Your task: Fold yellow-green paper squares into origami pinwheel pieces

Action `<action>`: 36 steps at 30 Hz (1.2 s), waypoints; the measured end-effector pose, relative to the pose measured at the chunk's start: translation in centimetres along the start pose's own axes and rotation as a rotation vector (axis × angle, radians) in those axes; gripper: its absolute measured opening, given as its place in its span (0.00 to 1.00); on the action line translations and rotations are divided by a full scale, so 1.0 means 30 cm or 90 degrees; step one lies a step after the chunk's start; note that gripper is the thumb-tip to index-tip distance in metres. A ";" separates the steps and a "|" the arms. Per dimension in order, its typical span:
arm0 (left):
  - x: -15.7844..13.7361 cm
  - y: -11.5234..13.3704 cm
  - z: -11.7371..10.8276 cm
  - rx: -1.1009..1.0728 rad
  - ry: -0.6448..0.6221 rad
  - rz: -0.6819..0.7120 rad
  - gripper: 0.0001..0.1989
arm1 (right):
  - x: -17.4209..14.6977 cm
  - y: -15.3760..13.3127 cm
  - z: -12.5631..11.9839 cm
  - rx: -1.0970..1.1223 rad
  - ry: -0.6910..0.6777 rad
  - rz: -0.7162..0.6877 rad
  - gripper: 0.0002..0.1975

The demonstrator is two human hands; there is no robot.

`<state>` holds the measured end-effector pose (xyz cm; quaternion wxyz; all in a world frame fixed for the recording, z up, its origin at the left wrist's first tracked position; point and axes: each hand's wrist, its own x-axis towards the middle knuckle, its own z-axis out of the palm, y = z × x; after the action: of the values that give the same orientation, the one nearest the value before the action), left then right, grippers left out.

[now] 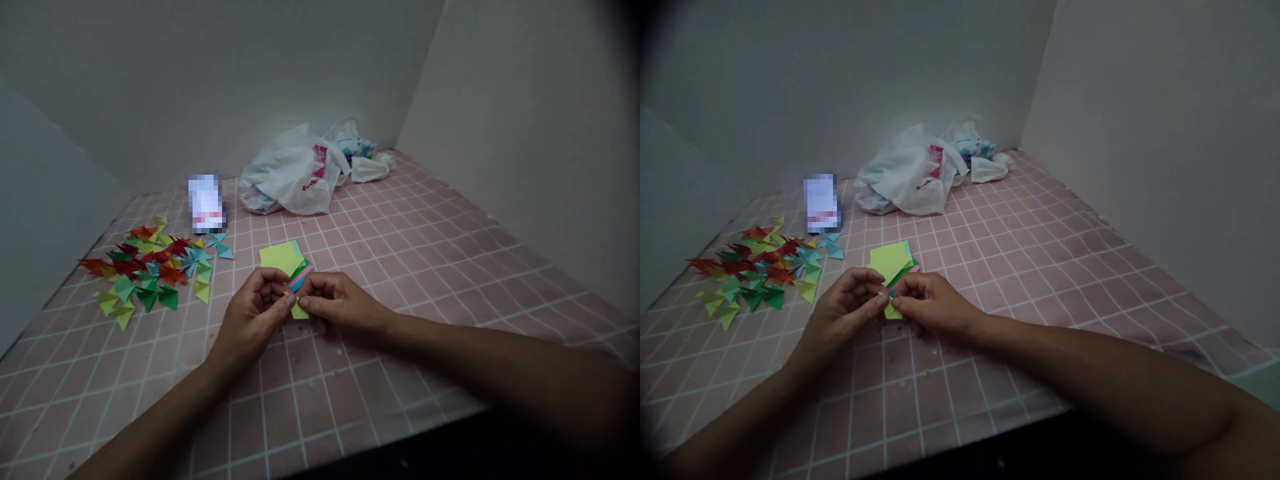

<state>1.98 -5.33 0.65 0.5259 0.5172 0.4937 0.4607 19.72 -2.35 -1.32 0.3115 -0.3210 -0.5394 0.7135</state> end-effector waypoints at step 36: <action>0.006 -0.010 -0.007 0.050 -0.019 -0.061 0.09 | 0.001 0.019 0.011 -0.005 0.037 -0.010 0.11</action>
<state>1.77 -5.15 0.33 0.5339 0.5200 0.5279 0.4072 19.37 -2.64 -1.80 0.3313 -0.3383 -0.5357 0.6992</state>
